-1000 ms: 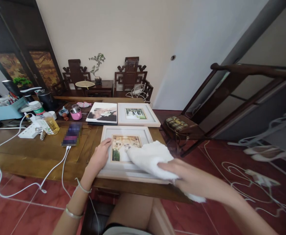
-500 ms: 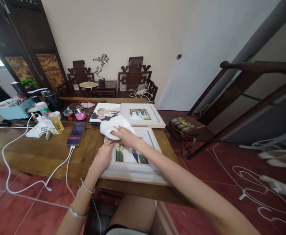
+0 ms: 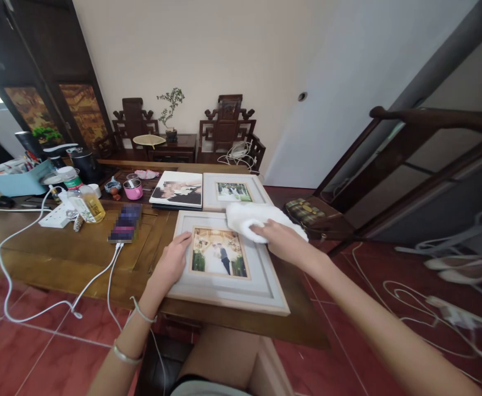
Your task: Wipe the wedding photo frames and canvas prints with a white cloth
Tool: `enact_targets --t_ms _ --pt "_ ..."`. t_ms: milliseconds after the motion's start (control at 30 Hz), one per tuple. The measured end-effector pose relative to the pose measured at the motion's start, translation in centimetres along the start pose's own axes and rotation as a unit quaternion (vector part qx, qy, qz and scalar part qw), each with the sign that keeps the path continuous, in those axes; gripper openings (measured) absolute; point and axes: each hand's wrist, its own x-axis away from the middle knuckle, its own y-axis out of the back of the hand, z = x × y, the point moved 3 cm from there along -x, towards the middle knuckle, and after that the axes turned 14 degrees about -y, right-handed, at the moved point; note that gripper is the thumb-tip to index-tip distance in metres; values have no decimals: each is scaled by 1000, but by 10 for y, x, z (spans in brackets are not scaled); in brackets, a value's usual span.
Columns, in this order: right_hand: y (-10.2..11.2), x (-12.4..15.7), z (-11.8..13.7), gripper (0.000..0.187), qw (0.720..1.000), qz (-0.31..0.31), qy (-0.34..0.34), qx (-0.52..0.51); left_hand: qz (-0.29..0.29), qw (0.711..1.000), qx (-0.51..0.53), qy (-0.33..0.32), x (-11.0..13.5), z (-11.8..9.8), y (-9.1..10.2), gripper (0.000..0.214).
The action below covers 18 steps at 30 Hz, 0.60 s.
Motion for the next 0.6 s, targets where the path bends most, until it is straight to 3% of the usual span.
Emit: enact_targets --t_ms 233,333,433,600 --pt "-4 102 37 60 998 16 20 -61 9 1000 -1 11 -2 -3 3 52" --pt "-4 128 39 65 994 49 35 -92 18 1000 4 19 -2 -4 4 52" --pt "0 121 34 69 993 68 9 -97 18 1000 9 17 -2 -5 6 51" --pt "0 55 24 70 995 56 -43 -66 27 999 13 17 -2 -6 7 51"
